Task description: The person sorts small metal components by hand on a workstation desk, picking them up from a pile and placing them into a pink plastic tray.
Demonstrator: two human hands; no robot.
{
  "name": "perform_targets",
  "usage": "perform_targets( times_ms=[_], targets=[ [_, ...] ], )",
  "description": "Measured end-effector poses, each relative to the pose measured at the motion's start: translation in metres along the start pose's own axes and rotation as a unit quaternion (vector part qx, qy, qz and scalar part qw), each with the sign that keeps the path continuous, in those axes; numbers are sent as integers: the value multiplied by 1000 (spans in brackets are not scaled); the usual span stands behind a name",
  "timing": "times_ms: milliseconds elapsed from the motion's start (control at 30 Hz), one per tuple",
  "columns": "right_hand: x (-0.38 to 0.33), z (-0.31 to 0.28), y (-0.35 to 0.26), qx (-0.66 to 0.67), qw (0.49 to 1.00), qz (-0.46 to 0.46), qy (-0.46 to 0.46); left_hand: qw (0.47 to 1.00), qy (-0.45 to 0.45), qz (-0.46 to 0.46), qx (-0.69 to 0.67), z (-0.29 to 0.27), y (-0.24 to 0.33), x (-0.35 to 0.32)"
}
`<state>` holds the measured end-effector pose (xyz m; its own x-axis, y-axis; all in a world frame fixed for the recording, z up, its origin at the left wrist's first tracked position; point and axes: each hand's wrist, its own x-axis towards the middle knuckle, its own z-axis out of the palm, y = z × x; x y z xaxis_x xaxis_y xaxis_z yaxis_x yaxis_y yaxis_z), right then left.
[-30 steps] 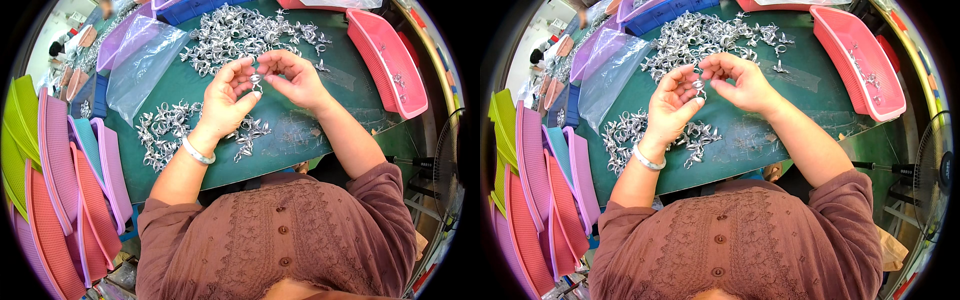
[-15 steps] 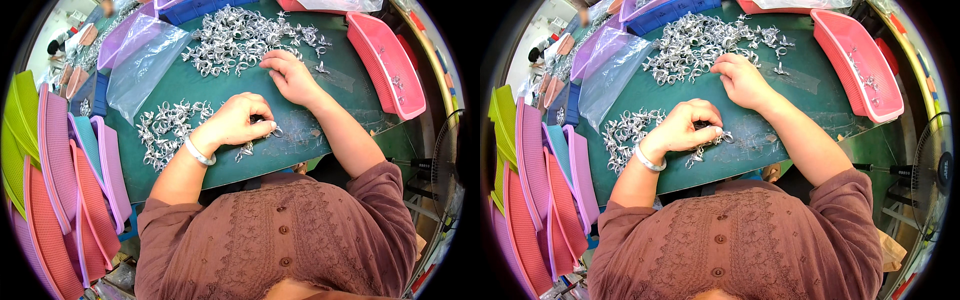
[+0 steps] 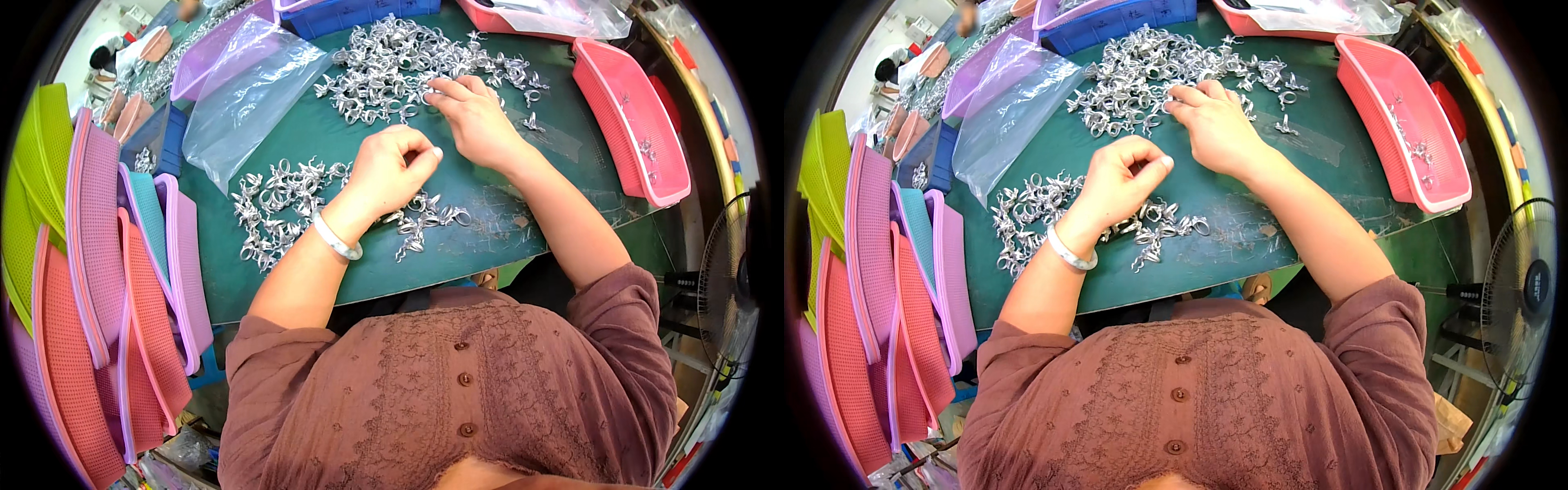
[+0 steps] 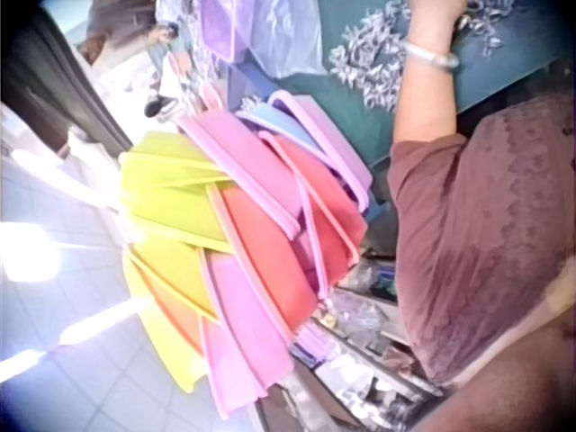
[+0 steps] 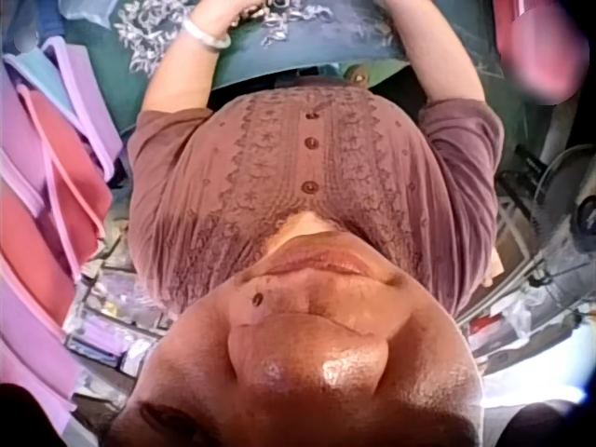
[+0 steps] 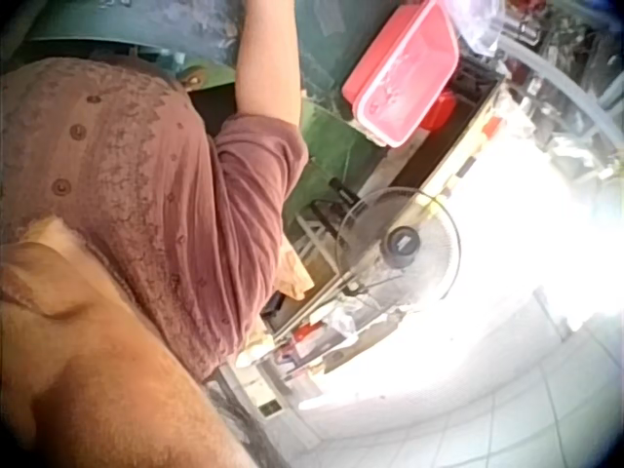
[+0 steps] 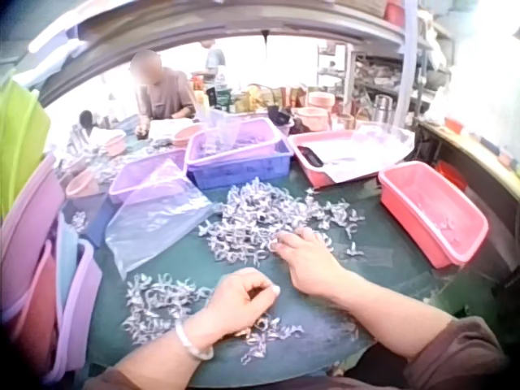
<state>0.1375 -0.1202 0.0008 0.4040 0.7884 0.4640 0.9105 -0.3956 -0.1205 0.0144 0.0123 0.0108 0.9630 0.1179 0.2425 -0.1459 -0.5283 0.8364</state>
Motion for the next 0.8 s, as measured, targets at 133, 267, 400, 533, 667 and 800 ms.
perform_targets(
  times_ms=[133,267,400,533,667,800],
  targets=[
    [5,-21,-7,146,985,-78,54,970,97,-122,-188,-3,-6,7],
    [5,-30,-20,213,964,-138,76,912,49,-158,-376,-12,-7,9],
    [-2,-23,-16,217,961,-137,101,859,16,-195,-473,-13,-9,10],
    [-6,-22,-16,239,957,-133,99,824,12,-215,-523,-10,-11,9],
    [-8,-22,-16,262,951,-123,108,808,-3,-208,-551,-10,-14,9],
    [-13,-21,-16,388,915,-65,92,806,-10,-211,-553,-10,-13,8]
  ],
)
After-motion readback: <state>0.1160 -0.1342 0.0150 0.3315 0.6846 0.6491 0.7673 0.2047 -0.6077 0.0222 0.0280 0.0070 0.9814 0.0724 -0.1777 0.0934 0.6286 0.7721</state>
